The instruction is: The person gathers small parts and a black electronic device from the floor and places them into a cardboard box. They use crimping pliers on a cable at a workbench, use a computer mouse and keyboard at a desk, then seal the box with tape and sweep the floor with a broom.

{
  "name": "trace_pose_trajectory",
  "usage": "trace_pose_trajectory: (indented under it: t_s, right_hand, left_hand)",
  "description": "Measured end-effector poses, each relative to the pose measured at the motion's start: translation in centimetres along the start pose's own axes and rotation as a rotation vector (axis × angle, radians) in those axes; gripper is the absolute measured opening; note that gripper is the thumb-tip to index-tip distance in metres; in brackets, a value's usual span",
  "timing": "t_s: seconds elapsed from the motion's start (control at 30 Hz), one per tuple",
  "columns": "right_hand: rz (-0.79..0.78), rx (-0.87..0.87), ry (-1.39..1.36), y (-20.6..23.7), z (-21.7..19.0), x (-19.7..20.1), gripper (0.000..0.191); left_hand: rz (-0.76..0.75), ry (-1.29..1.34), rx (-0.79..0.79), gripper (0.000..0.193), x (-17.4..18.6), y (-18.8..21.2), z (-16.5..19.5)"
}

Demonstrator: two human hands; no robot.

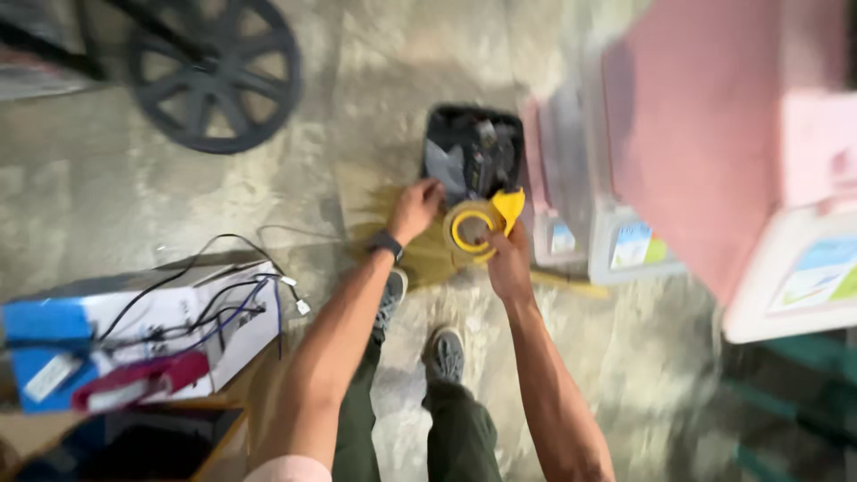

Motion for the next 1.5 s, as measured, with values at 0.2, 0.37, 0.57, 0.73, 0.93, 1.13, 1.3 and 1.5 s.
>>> trace_pose_trajectory:
  t_s: [0.2, 0.37, 0.57, 0.73, 0.93, 1.13, 1.3, 1.5]
  right_hand:
    - [-0.252, -0.18, 0.067, 2.8, -4.1, -9.4, 0.047]
    - [-0.523, -0.195, 0.278, 7.7, -6.5, -20.1, 0.043]
    - [-0.869, -0.245, 0.407, 17.4, -5.6, -33.1, 0.047]
    - [-1.185, -0.499, 0.294, 28.1, -2.8, -41.1, 0.051]
    - [-1.438, -0.624, 0.409, 42.6, 4.0, -46.9, 0.045]
    - [-1.481, -0.76, 0.577, 58.7, 14.0, -50.5, 0.041]
    - [-1.53, -0.832, 0.567, 72.6, 21.8, -52.6, 0.036]
    - [-1.624, -1.064, 0.479, 88.9, 28.7, -56.6, 0.044]
  left_hand:
    - [-0.058, 0.5, 0.063, 0.047, 8.1, 7.6, 5.2]
    - [0.118, 0.429, 0.058, 0.053, 17.6, 16.4, 9.7]
    - [0.479, 0.498, 0.18, 0.047, 28.1, 28.6, 12.0]
    - [0.804, 0.402, 0.255, 0.045, 35.3, 41.1, 10.5]
    - [1.131, 0.632, 0.228, 0.049, 39.5, 58.0, 6.9]
    - [1.441, 0.557, 0.463, 0.037, 41.3, 77.8, 3.7]
    - [1.59, 0.79, 0.418, 0.035, 43.1, 92.2, 0.0]
    - [1.778, 0.92, 0.366, 0.04, 45.7, 107.5, -5.1]
Point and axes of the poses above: each hand's wrist, its own y-axis away from the middle knuckle, its own x-axis out of the back of the hand, z = x × y, the point moved 8 cm from there along -y, towards the middle knuckle, and after that the axes turned 1 degree about y, right-handed, at the moved point
